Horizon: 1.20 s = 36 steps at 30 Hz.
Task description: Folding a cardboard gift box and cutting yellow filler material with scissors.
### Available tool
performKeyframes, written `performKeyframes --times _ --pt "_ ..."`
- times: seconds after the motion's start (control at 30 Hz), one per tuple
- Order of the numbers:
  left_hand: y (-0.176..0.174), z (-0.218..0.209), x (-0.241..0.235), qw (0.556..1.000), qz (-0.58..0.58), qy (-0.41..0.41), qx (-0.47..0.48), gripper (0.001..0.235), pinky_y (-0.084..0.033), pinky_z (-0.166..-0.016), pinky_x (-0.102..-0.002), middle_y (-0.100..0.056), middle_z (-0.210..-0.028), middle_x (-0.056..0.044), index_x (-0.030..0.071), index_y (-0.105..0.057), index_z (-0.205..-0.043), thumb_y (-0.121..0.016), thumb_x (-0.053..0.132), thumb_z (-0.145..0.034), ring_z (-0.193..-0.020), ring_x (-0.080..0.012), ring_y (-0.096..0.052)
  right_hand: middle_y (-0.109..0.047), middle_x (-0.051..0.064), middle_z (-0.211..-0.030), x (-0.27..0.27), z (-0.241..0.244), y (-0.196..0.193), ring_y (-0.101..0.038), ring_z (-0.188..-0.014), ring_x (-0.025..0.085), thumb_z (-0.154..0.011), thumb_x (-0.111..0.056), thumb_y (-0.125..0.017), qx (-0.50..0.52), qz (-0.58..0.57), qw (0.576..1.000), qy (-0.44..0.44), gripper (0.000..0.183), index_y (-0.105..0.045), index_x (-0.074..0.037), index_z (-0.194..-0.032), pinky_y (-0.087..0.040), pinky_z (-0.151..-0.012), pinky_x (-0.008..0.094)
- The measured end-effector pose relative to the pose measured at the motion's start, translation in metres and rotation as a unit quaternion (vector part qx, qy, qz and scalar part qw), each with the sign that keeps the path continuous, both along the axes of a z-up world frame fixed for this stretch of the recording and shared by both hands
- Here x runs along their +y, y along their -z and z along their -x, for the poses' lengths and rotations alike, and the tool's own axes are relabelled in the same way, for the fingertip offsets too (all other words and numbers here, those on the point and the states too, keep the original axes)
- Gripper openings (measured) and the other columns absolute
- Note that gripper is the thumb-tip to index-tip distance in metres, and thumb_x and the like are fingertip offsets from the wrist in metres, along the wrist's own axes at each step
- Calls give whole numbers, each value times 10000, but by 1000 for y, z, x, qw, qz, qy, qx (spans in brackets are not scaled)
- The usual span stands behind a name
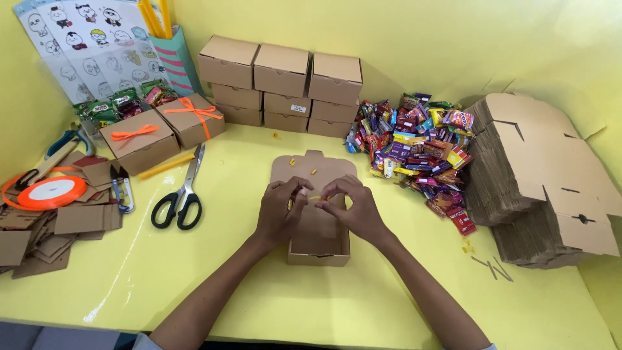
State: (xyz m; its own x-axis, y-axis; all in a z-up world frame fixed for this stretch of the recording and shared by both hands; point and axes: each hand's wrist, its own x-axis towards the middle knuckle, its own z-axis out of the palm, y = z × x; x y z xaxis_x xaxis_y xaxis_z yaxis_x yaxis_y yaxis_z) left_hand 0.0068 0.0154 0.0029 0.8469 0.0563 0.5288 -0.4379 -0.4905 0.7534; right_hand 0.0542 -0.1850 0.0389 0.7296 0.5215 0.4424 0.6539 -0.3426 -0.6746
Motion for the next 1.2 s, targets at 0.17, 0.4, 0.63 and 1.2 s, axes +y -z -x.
performKeyframes --times 0.17,0.4,0.63,1.2 --pt "3 -6 1 999 -35 30 -2 209 -408 -1075 -474 -753 -813 -59 200 -729 -1098 -615 341 -994 -796 -252 -752 -770 -7 -825 5 7 2 -700 -927 225 -851 -183 -849 -29 -16 999 12 80 -793 -191 -907 -477 -962 395" --pt "-9 -2 -2 999 10 48 0 111 -467 -969 -427 -760 -790 -25 179 -772 -1007 -780 194 -897 -678 -201 -726 -777 -19 -851 10 15 -4 -713 -922 229 -802 -101 -847 -38 -33 999 21 163 -787 -202 -915 -517 -908 386" --pt "-5 -3 0 998 43 55 -4 91 -499 -907 -443 -780 -793 -42 142 -794 -972 -810 131 -883 -672 -235 -742 -766 -52 -860 10 13 9 -709 -859 186 -803 -65 -818 -114 -21 992 53 191 -779 -210 -920 -441 -1023 410" --pt "-10 -1 -1 998 18 10 -54 86 -535 -819 -379 -739 -802 -14 177 -782 -990 -764 135 -918 -648 -196 -716 -788 -17 -955 11 15 12 -756 -913 209 -897 -45 -751 -146 -37 986 74 167 -792 -188 -974 -497 -991 425"
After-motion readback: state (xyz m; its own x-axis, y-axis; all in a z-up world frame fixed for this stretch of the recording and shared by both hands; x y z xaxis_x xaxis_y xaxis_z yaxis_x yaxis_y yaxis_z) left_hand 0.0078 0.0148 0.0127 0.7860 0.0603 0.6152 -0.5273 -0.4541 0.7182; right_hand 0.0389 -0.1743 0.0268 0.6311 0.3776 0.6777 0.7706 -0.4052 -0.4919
